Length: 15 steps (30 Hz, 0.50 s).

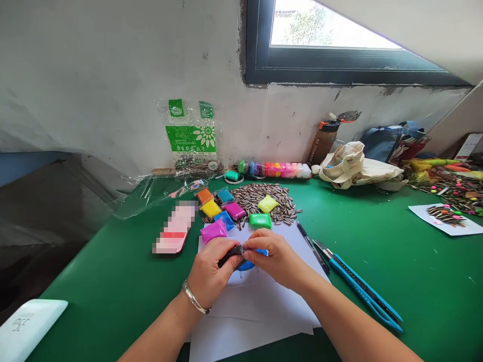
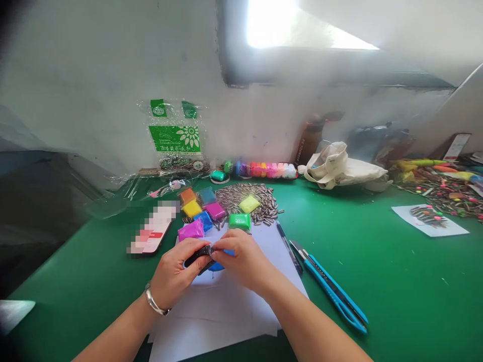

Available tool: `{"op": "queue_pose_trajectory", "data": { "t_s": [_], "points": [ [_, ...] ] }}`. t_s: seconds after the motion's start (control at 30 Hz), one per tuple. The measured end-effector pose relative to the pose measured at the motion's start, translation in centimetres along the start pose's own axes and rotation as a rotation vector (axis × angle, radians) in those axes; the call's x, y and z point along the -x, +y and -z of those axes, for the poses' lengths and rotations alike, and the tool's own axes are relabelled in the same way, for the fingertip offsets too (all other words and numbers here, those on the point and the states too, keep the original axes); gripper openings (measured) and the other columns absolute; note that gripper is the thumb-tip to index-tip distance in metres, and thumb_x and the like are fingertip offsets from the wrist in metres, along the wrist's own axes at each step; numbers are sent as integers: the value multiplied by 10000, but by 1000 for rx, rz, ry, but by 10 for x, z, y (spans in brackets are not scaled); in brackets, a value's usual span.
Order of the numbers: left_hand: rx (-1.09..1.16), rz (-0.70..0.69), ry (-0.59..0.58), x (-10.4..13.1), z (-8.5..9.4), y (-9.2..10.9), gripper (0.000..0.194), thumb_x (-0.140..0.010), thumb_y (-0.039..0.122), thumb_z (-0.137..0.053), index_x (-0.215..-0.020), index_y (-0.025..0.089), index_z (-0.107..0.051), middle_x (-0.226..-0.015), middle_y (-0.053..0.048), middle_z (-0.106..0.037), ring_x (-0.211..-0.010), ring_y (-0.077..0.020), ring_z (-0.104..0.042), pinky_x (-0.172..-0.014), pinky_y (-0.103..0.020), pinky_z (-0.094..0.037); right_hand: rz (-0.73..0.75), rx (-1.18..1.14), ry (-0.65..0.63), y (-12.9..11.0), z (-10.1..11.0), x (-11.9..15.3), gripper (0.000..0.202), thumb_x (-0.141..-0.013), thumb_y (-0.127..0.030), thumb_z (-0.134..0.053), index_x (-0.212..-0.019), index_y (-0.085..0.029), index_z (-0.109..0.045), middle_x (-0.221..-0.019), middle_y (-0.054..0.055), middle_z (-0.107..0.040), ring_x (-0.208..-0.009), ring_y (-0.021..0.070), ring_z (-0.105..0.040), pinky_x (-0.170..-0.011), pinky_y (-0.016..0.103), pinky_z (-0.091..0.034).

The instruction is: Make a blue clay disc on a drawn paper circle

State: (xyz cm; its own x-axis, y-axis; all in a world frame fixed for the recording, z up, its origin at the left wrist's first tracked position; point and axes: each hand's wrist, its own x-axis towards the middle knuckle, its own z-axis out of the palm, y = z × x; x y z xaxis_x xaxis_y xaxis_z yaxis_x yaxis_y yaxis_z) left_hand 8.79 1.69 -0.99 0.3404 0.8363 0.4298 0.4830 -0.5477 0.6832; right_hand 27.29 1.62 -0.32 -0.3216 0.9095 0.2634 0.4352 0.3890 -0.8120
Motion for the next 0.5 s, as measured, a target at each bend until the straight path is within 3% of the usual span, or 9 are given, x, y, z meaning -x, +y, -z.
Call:
{"op": "queue_pose_trajectory", "data": {
  "t_s": [0.17,0.37,0.5],
  "points": [
    [-6,-20,-28,1,-1,-1,168,-805,166,-586,-953,198,-661,-901,-47,-686,-843,-179,-636,-752,-278,-523,-60,-32,-21,-4,1,-2,87,-773,-157,-623,-724,-186,-689,-688,-7,-587,-683,121,-537,-612,241,-403],
    [-25,-9,6,2,-2,-2,143,-793,174,-605,-926,192,-656,-871,-42,-684,-818,-175,-632,-737,-276,-516,-73,-36,45,-7,-4,0,112,-737,-104,-588,-655,-171,-624,-650,-22,-564,-625,98,-501,-563,216,-374],
    [-11,28,7,0,-2,-2,142,-788,187,-610,-922,190,-658,-861,-39,-684,-790,-169,-632,-711,-269,-517,-61,-54,61,-5,-3,0,93,-760,-125,-596,-724,-180,-662,-697,-10,-575,-669,111,-524,-607,230,-399]
  ]
}}
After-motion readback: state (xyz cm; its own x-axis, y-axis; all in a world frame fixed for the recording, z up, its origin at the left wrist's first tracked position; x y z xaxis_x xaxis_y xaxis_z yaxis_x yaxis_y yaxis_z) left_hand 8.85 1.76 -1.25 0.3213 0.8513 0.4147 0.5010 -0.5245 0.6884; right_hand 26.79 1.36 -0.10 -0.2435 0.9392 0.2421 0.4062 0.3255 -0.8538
